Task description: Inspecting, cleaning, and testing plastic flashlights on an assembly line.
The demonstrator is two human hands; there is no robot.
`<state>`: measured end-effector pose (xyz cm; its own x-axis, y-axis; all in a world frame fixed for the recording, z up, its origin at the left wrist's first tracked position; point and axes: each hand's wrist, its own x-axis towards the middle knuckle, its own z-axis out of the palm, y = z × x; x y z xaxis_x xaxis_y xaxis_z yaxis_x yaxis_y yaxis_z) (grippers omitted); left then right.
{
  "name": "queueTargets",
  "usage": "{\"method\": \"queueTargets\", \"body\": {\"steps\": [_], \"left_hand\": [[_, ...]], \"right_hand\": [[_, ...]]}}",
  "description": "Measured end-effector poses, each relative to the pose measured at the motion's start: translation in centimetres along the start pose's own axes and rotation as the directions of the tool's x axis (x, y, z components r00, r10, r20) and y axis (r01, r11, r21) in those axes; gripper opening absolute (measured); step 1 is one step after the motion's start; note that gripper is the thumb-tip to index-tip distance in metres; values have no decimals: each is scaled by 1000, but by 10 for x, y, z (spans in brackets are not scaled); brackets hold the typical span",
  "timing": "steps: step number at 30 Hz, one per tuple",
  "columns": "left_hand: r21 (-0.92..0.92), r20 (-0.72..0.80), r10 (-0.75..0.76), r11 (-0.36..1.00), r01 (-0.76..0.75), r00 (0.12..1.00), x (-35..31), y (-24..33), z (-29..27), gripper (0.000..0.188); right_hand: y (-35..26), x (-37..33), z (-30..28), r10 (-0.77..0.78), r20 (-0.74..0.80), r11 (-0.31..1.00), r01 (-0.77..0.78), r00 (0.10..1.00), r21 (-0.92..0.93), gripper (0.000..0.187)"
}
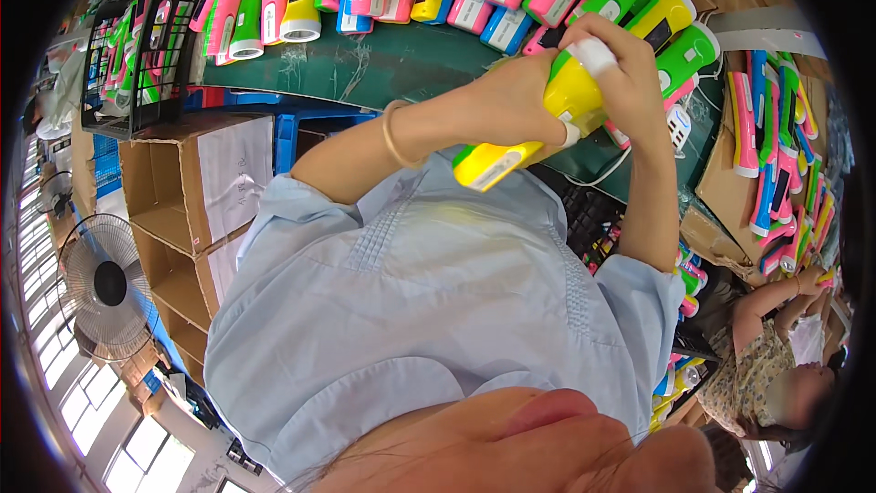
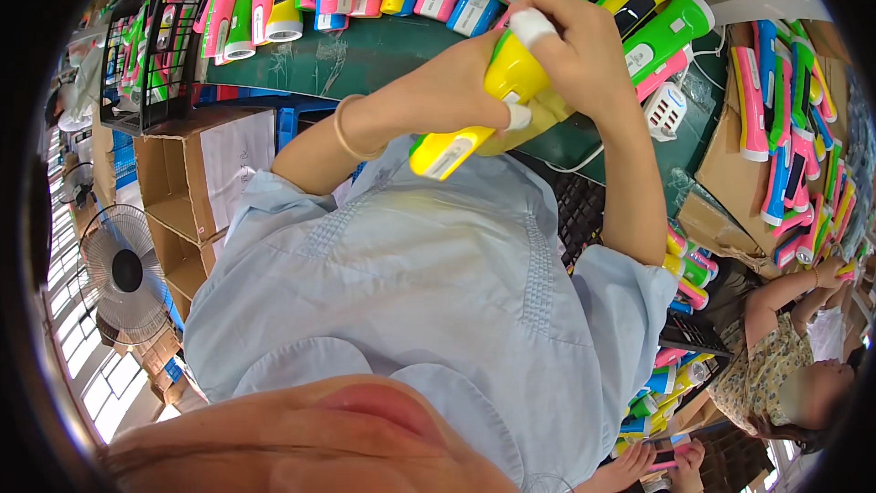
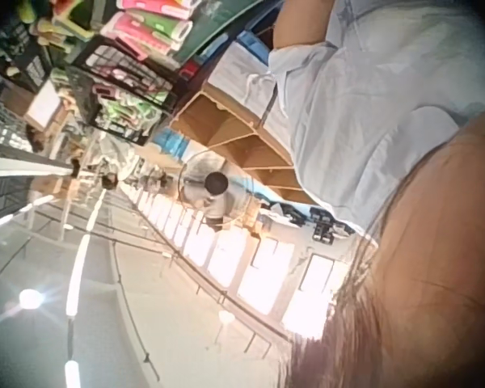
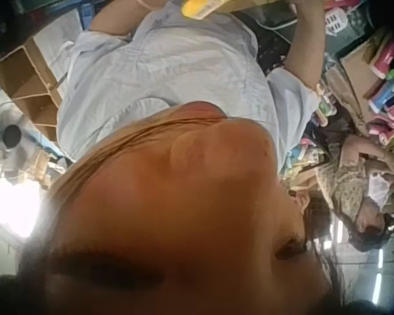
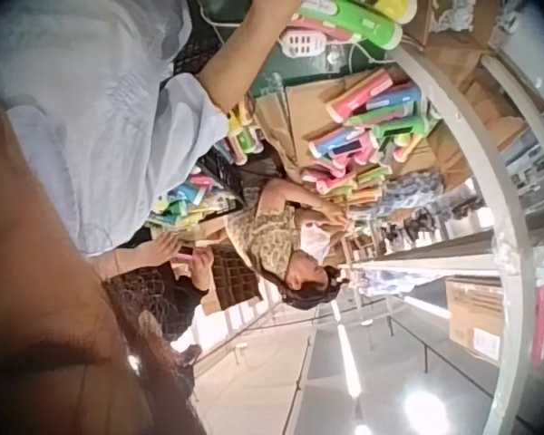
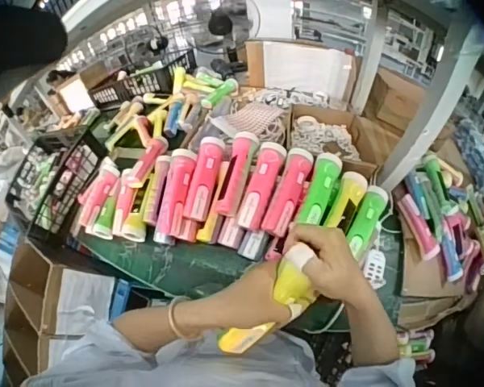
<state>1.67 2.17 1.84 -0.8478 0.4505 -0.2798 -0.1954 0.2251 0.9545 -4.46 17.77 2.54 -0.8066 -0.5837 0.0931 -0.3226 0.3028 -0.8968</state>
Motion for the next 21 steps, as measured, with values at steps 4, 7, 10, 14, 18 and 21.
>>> {"method": "queueTargets", "body": {"steps": [4,7,10,14,18,21], "left_hand": [[-260,6,90,962,-85,996,7,-8,0,53],[-706,81,0,706,58,997,13,-9,-8,48],[-903,76,14,425,63,997,21,-8,-27,36],[-917,51,81,398,14,995,25,-2,-27,32],[-942,129,32,316,113,991,30,-1,-27,29],[-802,-72,-67,597,-18,995,38,-3,-28,25]], "right_hand": [[3,3,6,107,-172,975,-137,979,-173,32],[3,-2,-3,-57,-428,993,6,902,-119,27],[19,-31,-7,238,-338,949,-145,910,278,25],[20,-55,16,313,-266,916,-216,912,337,22],[20,-58,19,331,-153,800,-191,931,569,18],[21,-55,15,364,-135,754,-206,922,624,18]]}}
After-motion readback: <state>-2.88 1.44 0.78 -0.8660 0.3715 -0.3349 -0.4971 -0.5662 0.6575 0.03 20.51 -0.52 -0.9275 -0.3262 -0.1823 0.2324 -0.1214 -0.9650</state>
